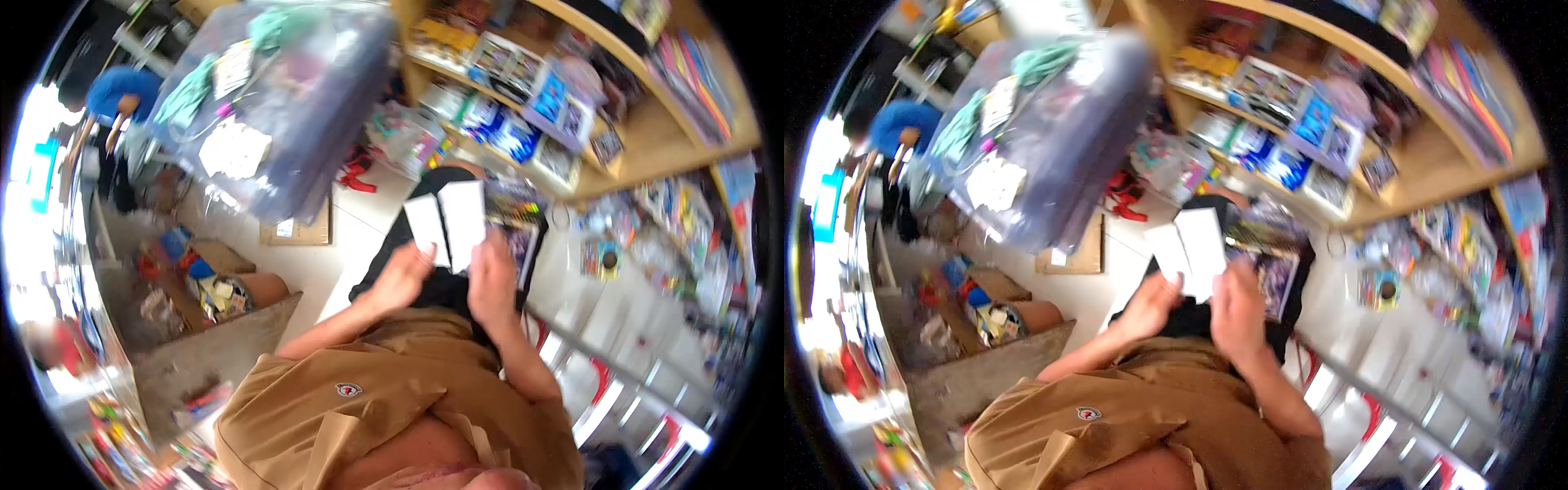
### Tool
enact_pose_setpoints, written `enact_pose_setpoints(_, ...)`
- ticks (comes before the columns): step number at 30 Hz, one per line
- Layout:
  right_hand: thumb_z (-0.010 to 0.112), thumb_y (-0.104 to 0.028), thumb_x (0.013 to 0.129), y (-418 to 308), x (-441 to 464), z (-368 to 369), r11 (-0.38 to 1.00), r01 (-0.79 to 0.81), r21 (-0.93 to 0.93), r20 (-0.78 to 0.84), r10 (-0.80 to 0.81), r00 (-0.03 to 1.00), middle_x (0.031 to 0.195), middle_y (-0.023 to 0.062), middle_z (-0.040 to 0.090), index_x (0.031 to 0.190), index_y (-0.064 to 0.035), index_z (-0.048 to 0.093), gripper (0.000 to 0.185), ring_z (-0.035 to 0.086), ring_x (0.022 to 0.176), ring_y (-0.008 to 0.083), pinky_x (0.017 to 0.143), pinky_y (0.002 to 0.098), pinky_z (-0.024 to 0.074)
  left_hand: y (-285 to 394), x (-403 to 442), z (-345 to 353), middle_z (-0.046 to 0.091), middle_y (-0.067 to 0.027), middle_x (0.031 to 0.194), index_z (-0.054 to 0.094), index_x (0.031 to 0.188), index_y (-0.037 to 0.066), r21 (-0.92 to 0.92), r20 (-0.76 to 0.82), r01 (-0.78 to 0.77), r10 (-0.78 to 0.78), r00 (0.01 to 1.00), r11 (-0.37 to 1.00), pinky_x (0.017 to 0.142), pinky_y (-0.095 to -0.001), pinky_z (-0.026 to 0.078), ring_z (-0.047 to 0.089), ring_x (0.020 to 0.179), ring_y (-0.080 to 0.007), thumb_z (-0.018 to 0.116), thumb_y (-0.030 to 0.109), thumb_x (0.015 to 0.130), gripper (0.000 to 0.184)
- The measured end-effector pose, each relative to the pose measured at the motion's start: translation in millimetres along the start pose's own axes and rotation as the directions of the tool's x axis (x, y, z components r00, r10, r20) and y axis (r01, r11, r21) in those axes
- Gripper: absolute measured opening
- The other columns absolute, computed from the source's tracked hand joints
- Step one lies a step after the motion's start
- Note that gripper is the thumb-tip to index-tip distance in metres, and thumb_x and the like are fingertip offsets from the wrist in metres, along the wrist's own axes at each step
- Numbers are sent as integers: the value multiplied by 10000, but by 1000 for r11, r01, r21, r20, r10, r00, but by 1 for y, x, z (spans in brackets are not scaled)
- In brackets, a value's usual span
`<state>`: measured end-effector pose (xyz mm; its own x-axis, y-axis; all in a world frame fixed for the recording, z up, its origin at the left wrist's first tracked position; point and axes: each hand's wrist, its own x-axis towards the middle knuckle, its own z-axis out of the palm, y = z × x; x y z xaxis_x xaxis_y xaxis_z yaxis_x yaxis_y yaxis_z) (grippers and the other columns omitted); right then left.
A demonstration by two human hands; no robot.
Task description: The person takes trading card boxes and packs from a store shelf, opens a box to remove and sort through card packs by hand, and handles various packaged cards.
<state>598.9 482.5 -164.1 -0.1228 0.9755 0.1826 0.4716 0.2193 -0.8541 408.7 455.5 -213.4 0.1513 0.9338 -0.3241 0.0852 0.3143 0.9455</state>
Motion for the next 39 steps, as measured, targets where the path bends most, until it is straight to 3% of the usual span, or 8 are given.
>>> enact_pose_setpoints(3, 499, -167, 1059, -4, -16, 40, 973, 145, -182, 172, -114, 978, 890, 225, 567, 886, 9, 580, 260, 571, 828, 462, 724, 529, 445, 1, -19, 7, 657, -95, 977, 615, 1168, -11, 38, -65, -269, 271, 961, 962, 863, -397, 511, 589, 920, -215, 445, 116, 1071, 233)
enact_pose_setpoints(8, 486, -180, 1080, -28, -8, 66, 983, 179, -49, 386, -147, 911, 841, 211, 549, 843, 30, 545, 323, 560, 768, 463, 661, 528, 425, -33, -46, -17, 573, -39, 816, 610, 1092, 62, -405, -84, -38, 4, 996, 913, 651, -304, 474, 523, 710, -137, 300, 580, 1124, 605)
enact_pose_setpoints(13, 527, -126, 1063, -42, 3, 96, 963, 247, 106, 570, -262, 779, 845, 211, 550, 872, 36, 560, 253, 560, 766, 447, 680, 521, 447, -16, -75, -28, 570, -30, 857, 587, 1130, 62, -339, -400, -66, -80, 913, 938, 626, -292, 457, 531, 707, -119, 389, 464, 1136, 449)
enact_pose_setpoints(23, 609, -195, 1035, -25, 1, 93, 966, 256, 42, 761, -197, 617, 999, 191, 690, 1048, -5, 679, 203, 663, 907, 420, 806, 465, 535, -232, -91, -320, 698, -185, 895, 605, 1111, -46, -469, -828, -391, -549, -118, 792, 679, -451, 575, 725, 834, -318, 585, 227, 1010, 291)
enact_pose_setpoints(24, 622, -190, 1027, -26, 0, 89, 966, 251, 57, 786, -198, 586, 1015, 178, 699, 1052, -11, 687, 192, 669, 917, 414, 806, 465, 537, -242, -98, -370, 725, -264, 1006, 653, 1064, -47, -318, -900, 56, -283, -330, 946, 822, -513, 563, 713, 960, -425, 599, 211, 965, 282)
enact_pose_setpoints(26, 624, -187, 1025, -27, 0, 84, 964, 264, 40, 785, -194, 588, 1016, 176, 699, 1052, -14, 691, 187, 670, 918, 412, 806, 464, 539, -210, -124, -397, 712, -298, 1072, 697, 1057, -7, -172, -937, 446, -6, -350, 879, 925, -532, 539, 687, 1039, -471, 638, 205, 933, 253)
enact_pose_setpoints(33, 642, -186, 1019, -14, 0, 81, 971, 239, -8, 757, -150, 636, 1017, 184, 694, 1056, -15, 691, 182, 674, 912, 401, 785, 458, 544, -199, -166, -453, 747, -216, 1158, 701, 1161, 5, -571, -767, 525, -183, -615, 631, 918, -490, 599, 738, 1066, -393, 508, 125, 1026, 265)
enact_pose_setpoints(39, 650, -180, 1013, -12, -5, 77, 978, 206, -26, 743, -120, 659, 999, 178, 697, 1041, -21, 687, 166, 670, 914, 411, 775, 461, 542, -258, -202, -549, 753, -68, 1250, 785, 1166, 138, -571, -776, 772, -490, -396, 280, 922, -381, 598, 736, 1110, -244, 620, 258, 979, 277)
